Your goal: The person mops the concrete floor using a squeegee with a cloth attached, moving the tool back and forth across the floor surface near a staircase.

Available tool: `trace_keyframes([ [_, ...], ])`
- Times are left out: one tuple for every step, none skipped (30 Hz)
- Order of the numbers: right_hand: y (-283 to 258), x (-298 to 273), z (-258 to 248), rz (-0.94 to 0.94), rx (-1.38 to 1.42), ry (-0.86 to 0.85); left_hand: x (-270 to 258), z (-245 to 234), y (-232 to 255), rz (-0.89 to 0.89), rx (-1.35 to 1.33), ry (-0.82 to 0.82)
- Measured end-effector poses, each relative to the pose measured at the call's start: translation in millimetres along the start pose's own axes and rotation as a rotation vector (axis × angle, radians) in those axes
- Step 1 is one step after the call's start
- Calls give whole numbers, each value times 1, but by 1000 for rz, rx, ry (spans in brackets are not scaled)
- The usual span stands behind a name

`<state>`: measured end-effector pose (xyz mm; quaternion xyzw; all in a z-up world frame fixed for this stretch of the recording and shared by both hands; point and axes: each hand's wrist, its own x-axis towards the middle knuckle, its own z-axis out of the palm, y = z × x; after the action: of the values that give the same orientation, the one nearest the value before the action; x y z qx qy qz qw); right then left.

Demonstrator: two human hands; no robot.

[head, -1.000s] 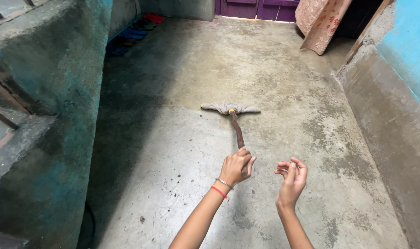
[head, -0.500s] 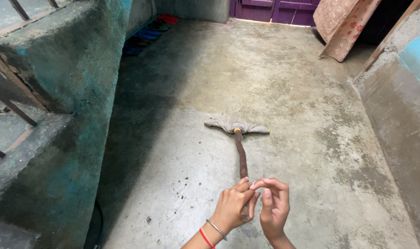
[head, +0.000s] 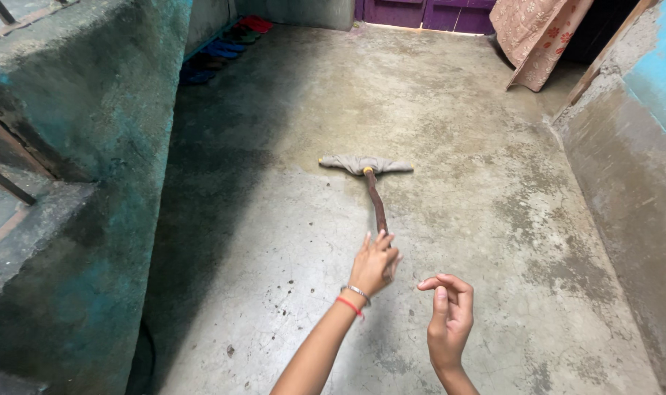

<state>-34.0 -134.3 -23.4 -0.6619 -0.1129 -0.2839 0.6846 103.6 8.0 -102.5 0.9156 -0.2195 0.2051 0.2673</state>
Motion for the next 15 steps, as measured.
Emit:
trace_keyframes([
  [1, -1, -1, 10, -2, 7, 10, 8, -16, 25, 68, -14],
  [1, -3, -3, 19, -3, 13, 18, 15, -32, 20, 64, -13],
  [2, -4, -7, 29, -6, 19, 25, 19, -47, 15, 57, -10],
  [2, -4, -11, 40, -28, 25, 30, 23, -59, 9, 51, -8],
  [3, -4, -13, 51, -46, 33, 37, 25, -70, 14, 61, 10],
  [3, -4, -14, 63, -64, 42, 43, 26, -80, 19, 72, 28],
  [3, -4, -16, 64, -60, 44, 47, 27, -86, 23, 83, 47],
  [3, -4, -17, 66, -55, 47, 49, 27, -91, 47, 66, 55],
  [2, -5, -18, 69, -51, 48, 50, 26, -92, 68, 49, 63],
  [2, -6, -18, 74, -54, 51, 50, 24, -92, 89, 32, 70],
  [3, -7, -17, 80, -57, 51, 46, 21, -90, 101, 22, 70],
  [4, -8, -16, 86, -61, 52, 40, 16, -85, 112, 13, 70],
  [7, -8, -15, 95, -68, 49, 34, 7, -79, 125, 8, 69],
  [9, -7, -15, 103, -76, 46, 28, -2, -69, 123, -12, 69],
  [12, -5, -14, 112, -80, 44, 21, -14, -57, 121, -29, 67],
])
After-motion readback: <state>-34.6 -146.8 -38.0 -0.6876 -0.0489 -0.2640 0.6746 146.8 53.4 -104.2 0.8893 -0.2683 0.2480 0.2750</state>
